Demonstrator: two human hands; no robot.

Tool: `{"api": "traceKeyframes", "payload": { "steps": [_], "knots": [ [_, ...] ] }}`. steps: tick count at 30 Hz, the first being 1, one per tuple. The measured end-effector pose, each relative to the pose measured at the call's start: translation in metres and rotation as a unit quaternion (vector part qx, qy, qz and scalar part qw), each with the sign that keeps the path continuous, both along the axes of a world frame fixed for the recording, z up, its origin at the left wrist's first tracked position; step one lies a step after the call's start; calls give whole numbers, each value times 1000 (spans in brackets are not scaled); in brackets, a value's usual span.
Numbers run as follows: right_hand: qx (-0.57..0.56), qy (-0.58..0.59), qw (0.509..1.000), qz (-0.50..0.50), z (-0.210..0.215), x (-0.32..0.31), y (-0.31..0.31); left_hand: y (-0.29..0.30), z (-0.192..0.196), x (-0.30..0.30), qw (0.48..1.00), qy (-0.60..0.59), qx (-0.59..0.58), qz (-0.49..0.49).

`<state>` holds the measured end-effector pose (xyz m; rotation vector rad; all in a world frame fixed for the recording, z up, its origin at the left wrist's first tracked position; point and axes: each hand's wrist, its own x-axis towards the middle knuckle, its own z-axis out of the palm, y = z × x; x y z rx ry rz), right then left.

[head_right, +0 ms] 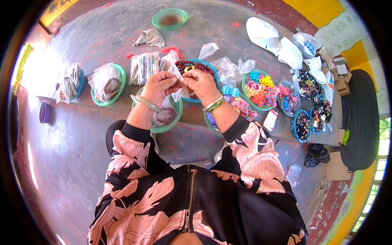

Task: The person sits on the floor and repeatedly picks up beaded bracelets from a bowl, places them into small clear plastic bags, and sets the filled bags aside. They handle multiple bracelets one at a time, opening and closing the bags by hand.

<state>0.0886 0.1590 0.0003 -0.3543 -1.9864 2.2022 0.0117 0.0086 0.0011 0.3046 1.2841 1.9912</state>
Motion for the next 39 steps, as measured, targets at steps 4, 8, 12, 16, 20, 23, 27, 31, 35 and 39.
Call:
{"api": "traceKeyframes", "payload": {
  "steps": [4,8,12,16,20,23,27,31,35,39],
  "knots": [
    [-75,-15,997,-10,3,2,-1,-1,2,2,1000,-6,8,-4],
    [-89,-22,996,-4,5,3,-1,0,4,3,1000,-3,-1,-1],
    [-57,-19,998,14,2,2,0,1,1,2,999,22,-22,-6],
    [-57,-22,998,19,-1,1,-1,1,-2,2,999,21,-24,-1],
    [-93,-26,995,17,3,3,-1,0,1,5,1000,0,-6,0],
    [-123,-29,992,22,4,3,1,1,2,5,1000,-16,7,3],
    [-147,-32,988,23,4,3,2,0,5,6,999,-24,21,3],
    [-124,-37,991,20,5,2,1,0,6,6,1000,-23,2,12],
    [-82,-16,996,23,3,1,-1,1,3,3,1000,-20,-14,17],
    [12,9,999,29,-4,-1,-1,1,2,3,1000,-2,-25,8]
  ]
}}
